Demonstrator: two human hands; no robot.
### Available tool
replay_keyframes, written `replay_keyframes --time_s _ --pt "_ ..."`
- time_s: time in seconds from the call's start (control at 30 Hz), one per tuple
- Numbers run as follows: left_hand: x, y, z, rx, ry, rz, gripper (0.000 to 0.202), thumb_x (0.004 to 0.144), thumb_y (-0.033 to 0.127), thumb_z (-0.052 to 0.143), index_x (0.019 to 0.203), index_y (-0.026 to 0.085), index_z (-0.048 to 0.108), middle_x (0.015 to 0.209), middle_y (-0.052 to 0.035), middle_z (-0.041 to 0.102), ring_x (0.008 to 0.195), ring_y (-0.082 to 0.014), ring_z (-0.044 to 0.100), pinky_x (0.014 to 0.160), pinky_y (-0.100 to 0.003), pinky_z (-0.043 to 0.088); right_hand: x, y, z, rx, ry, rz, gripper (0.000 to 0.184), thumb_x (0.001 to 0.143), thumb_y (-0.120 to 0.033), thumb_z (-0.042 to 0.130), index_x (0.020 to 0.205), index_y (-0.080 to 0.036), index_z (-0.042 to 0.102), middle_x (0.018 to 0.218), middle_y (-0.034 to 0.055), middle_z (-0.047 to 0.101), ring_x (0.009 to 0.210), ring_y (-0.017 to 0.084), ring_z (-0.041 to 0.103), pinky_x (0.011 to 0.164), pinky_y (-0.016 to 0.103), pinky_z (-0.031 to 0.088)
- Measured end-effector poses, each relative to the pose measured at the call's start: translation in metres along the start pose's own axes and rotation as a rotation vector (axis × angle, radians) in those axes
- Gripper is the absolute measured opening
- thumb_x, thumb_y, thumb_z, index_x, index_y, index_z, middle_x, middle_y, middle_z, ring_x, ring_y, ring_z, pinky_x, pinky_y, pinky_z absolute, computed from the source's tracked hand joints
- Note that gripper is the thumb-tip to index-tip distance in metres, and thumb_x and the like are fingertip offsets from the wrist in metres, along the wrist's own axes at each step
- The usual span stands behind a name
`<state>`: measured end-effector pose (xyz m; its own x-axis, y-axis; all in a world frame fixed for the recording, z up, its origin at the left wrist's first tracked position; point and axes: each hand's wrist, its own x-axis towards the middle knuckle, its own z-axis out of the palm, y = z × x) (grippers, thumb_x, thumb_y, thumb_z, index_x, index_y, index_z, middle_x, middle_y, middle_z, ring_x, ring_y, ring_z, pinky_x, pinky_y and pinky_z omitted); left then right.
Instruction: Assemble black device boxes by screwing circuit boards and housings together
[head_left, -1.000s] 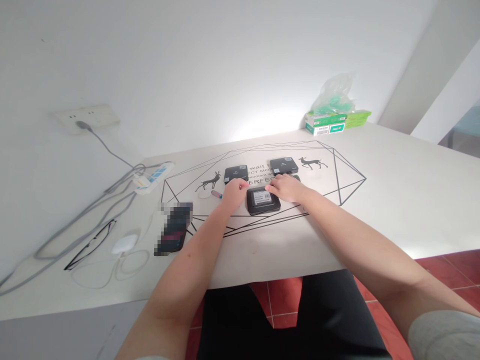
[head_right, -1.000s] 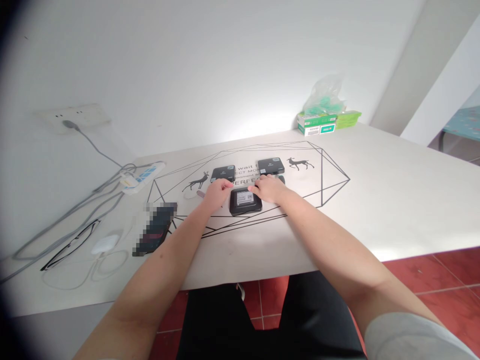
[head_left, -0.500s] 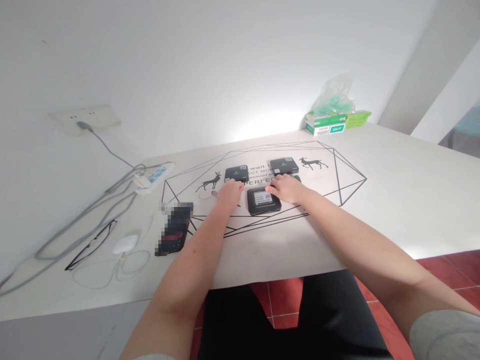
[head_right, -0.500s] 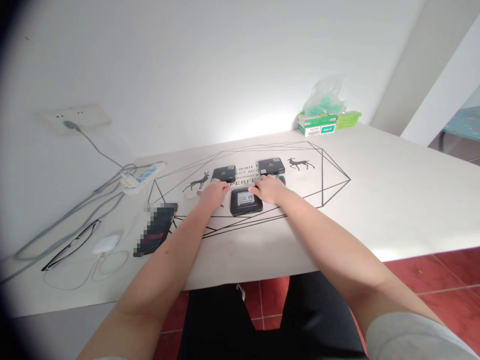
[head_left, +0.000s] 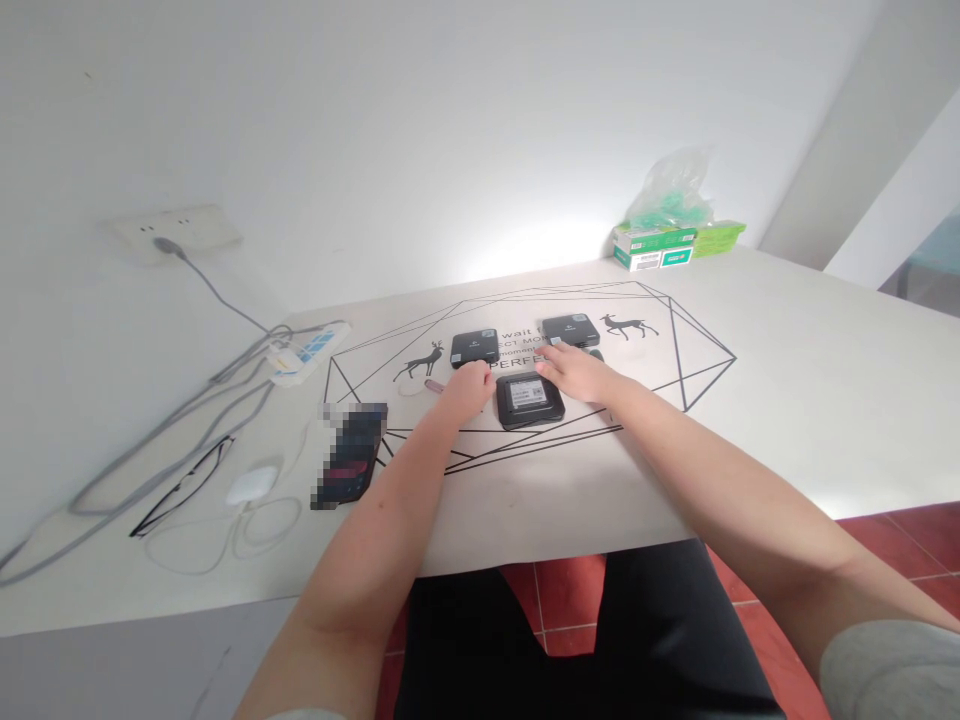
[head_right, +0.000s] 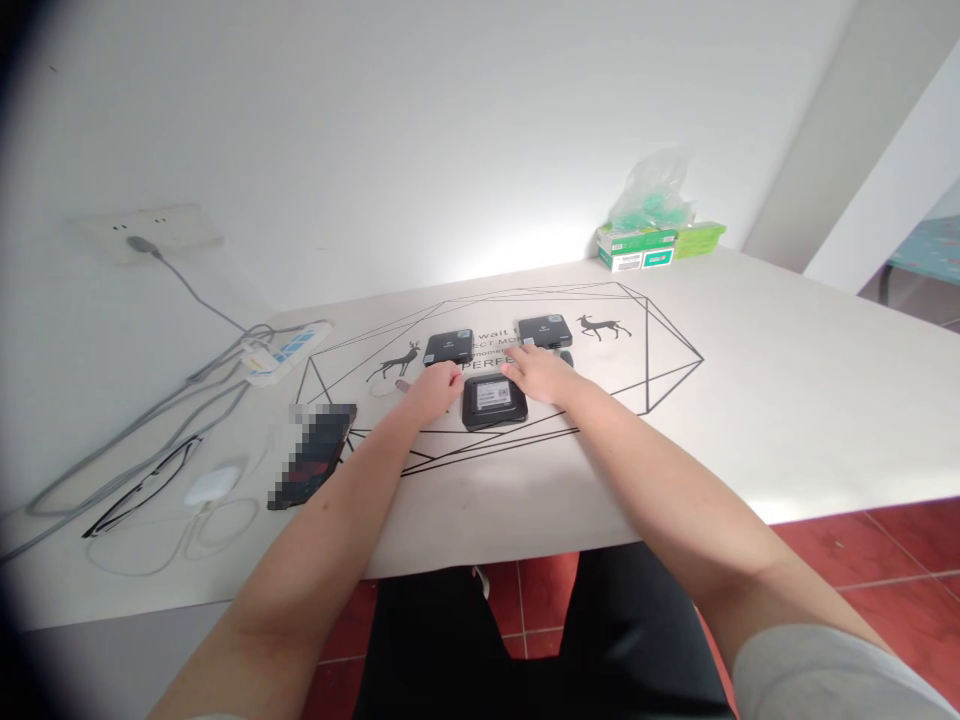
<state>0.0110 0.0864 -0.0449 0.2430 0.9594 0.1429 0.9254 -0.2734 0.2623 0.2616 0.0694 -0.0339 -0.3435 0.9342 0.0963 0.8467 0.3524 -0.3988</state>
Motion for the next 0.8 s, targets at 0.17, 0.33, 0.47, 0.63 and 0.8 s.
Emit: replay_keyframes --time_s 0.17,0.33,0.47,0.63,0.8 --pt "-0.008 0.006 -0.018 -0.154 0.038 0.004 0.024 0.105 0.023 0.049 0.083 0.023 0.060 0.082 -0.0010 0.069 0.075 -0.0192 0.063 0.065 -0.028 0.045 0.005 0.004 0.005 0.169 0.149 -0.244 0.043 0.110 -0.038 0.045 0.145 -0.019 0.061 0.148 0.0169 0.060 0.138 0.029 0.059 0.118 0.044 0.047" --pt "-0.012 0.010 -0.028 -0.347 -0.012 0.037 0.020 0.098 0.033 0.055 0.085 0.022 0.065 0.077 0.0013 0.065 0.069 -0.0181 0.057 0.061 -0.028 0.042 0.011 0.007 0.010 0.194 0.030 -0.433 0.035 0.106 -0.037 0.058 0.084 -0.017 0.076 0.114 0.0155 0.072 0.114 0.029 0.067 0.107 0.045 0.052" --pt "-0.016 0.010 -0.030 -0.477 -0.192 0.080 0.018 0.090 0.035 0.060 0.091 0.022 0.072 0.078 0.0016 0.065 0.064 -0.0167 0.053 0.056 -0.027 0.038 0.011 0.009 0.011 0.209 0.115 -0.430 0.020 0.104 -0.027 0.060 0.100 -0.018 0.078 0.109 0.0131 0.072 0.105 0.025 0.068 0.100 0.042 0.055" --pt "-0.019 0.011 -0.037 -0.407 -0.378 0.167 0.018 0.083 0.034 0.064 0.088 0.022 0.077 0.088 -0.0016 0.074 0.076 -0.0209 0.063 0.062 -0.029 0.044 0.011 0.011 0.012 0.144 0.099 -0.414 0.022 0.106 -0.026 0.059 0.099 -0.017 0.077 0.101 0.0113 0.072 0.099 0.024 0.067 0.095 0.040 0.055" --pt "-0.018 0.009 -0.039 -0.365 -0.471 0.224 0.021 0.084 0.036 0.065 0.092 0.024 0.080 0.093 -0.0024 0.077 0.086 -0.0240 0.068 0.070 -0.030 0.047 0.013 0.011 0.012 0.127 0.089 -0.445 0.026 0.107 -0.030 0.058 0.095 -0.016 0.076 0.098 0.0113 0.071 0.096 0.024 0.066 0.094 0.040 0.055"
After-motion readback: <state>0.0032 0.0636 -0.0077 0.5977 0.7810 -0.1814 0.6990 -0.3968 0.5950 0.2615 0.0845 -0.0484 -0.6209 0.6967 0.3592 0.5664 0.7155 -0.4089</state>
